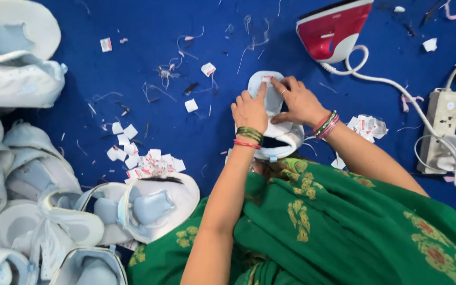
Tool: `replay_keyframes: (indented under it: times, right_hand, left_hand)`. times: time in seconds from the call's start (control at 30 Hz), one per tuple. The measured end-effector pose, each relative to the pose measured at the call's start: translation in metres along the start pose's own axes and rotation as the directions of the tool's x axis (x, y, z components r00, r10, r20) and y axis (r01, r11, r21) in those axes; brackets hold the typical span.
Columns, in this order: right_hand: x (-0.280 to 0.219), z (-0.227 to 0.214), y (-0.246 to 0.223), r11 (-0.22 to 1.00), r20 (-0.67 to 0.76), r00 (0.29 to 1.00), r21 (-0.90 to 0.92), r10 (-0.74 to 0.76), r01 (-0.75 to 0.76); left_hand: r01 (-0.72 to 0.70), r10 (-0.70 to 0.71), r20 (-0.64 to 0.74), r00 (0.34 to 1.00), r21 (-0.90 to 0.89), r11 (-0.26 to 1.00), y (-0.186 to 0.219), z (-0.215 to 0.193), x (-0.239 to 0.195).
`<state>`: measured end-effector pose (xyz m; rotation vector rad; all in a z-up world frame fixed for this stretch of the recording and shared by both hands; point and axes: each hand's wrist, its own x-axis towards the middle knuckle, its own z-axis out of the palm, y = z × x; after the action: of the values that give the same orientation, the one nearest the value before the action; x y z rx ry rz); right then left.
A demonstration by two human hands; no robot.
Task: Ironing shoe tongue components and applying labels during preparation for assembly.
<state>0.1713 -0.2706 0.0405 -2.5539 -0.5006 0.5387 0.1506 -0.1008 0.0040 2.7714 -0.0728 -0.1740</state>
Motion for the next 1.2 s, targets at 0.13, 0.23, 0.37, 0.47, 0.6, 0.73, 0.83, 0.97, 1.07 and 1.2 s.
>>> replay_keyframes:
  times: [0.13,0.23,0.37,0.47,0.6,0.73,0.83,0.97,1.07,1.2]
  right_hand:
    - [-0.004,0.012,0.024,0.997,-0.059,0.996,0.021,-0.066,0.068]
    - [-0.023,0.037,0.052,0.9,-0.262,0.948,0.433,0.178,-0.049]
    - [-0.035,0.031,0.056,0.695,-0.524,0.647,0.719,0.555,-0.013]
    - [-0.021,-0.013,0.046,0.876,-0.745,0.592,0.464,0.306,0.132]
    - [0.0,-0.047,0.059,0.9,-0.763,0.617,0.388,0.192,0.2]
    - [-0.008,-0.078,0.022,0.975,-0.647,0.749,0.222,0.143,0.005]
    - [-0.007,-0.092,-0.022,0.986,-0.48,0.87,-0.053,0.116,-0.16]
    - [0.009,-0.064,-0.046,0.924,-0.237,0.963,-0.323,0.129,-0.203]
    - [0.015,-0.057,-0.057,0.881,-0.167,0.979,-0.436,0.119,-0.182]
    - [0.023,-0.061,-0.039,0.874,-0.179,0.979,-0.456,0.096,-0.169]
  left_hand:
    - [0.057,-0.063,0.061,0.996,0.11,0.992,0.004,0.009,-0.003]
    - [0.068,-0.081,0.147,0.986,0.093,0.993,0.003,0.0,-0.003]
    - [0.066,-0.076,0.209,0.975,0.056,0.996,0.001,-0.004,-0.004]
    - [0.068,-0.086,0.193,0.977,0.096,0.993,0.004,0.0,-0.005]
    - [0.057,-0.078,0.139,0.987,0.15,0.987,0.006,0.011,-0.007]
    - [0.078,-0.104,0.162,0.981,0.163,0.984,0.009,0.003,-0.009]
    - [0.085,-0.105,0.141,0.984,0.14,0.986,0.006,0.01,-0.007]
    - [0.094,-0.103,0.083,0.991,0.108,0.99,0.006,0.015,-0.009]
    - [-0.118,0.073,0.189,0.979,0.238,0.964,0.018,0.008,-0.031]
    - [-0.046,0.04,0.261,0.964,0.017,0.999,0.051,-0.067,-0.082]
